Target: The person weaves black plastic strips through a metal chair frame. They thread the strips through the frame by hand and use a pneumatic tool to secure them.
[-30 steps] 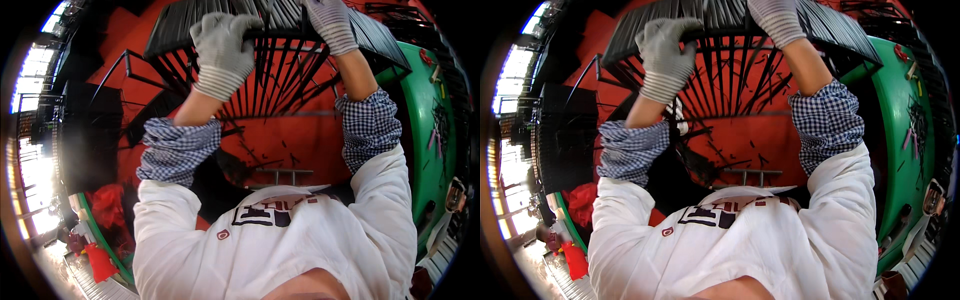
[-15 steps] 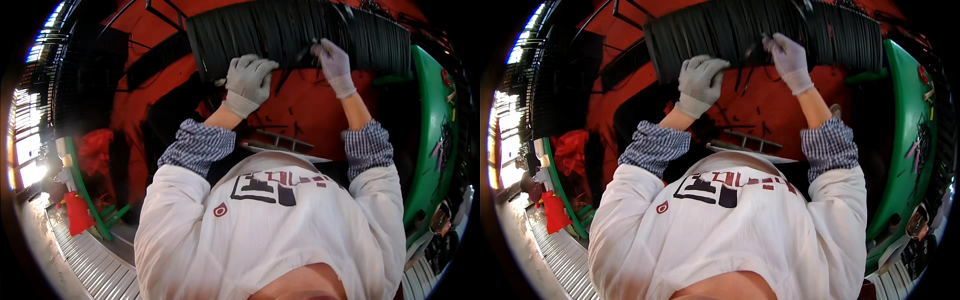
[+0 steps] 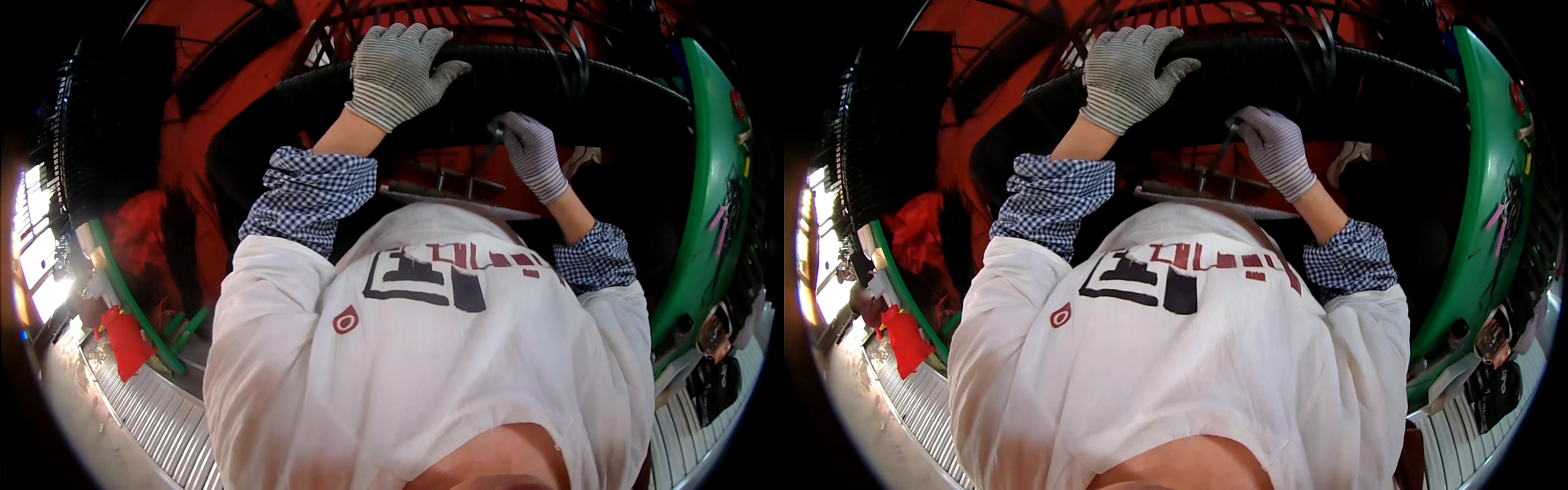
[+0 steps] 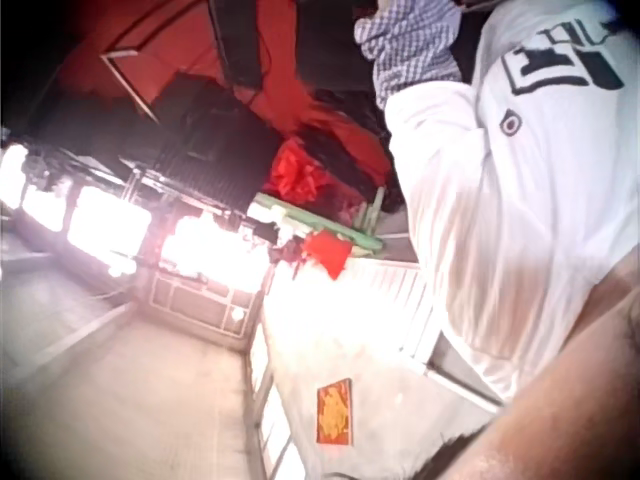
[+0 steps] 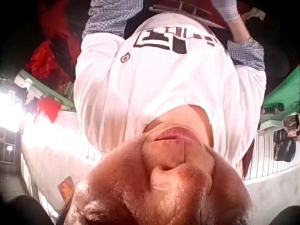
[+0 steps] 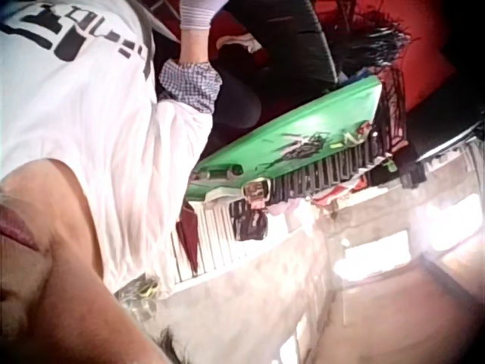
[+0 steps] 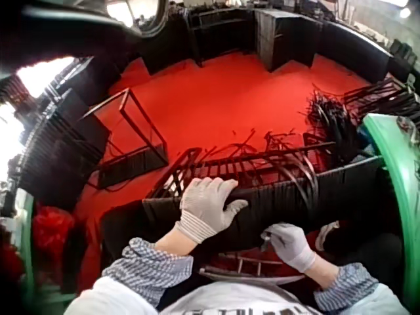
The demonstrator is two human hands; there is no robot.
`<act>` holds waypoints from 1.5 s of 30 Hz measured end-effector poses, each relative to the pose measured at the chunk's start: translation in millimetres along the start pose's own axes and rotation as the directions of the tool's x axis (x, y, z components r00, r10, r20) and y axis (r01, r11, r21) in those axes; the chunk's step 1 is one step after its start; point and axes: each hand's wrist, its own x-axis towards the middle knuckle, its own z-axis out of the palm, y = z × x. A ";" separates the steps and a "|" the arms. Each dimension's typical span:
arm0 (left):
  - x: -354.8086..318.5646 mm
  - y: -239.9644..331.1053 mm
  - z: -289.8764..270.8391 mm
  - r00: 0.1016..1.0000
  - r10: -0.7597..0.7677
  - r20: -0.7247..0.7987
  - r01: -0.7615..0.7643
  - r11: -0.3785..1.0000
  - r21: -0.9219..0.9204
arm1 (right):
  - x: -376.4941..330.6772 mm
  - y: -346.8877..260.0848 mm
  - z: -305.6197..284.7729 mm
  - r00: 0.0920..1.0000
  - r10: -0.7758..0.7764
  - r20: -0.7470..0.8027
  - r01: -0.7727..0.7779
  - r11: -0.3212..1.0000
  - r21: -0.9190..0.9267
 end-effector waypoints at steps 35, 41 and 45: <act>-26.9 -0.3 0.7 0.994 -0.051 0.099 0.073 0.969 -0.237 | 103.8 -29.2 -24.8 0.999 0.050 0.017 -0.051 0.995 0.081; -45.5 4.0 7.7 0.994 -0.039 0.103 0.062 0.971 -0.231 | 88.7 -17.0 -9.6 1.000 0.011 0.023 -0.013 0.997 0.077; -60.4 6.3 16.3 0.990 -0.059 0.129 0.089 0.966 -0.244 | 84.3 -2.9 8.2 0.998 0.066 0.021 -0.068 0.983 0.170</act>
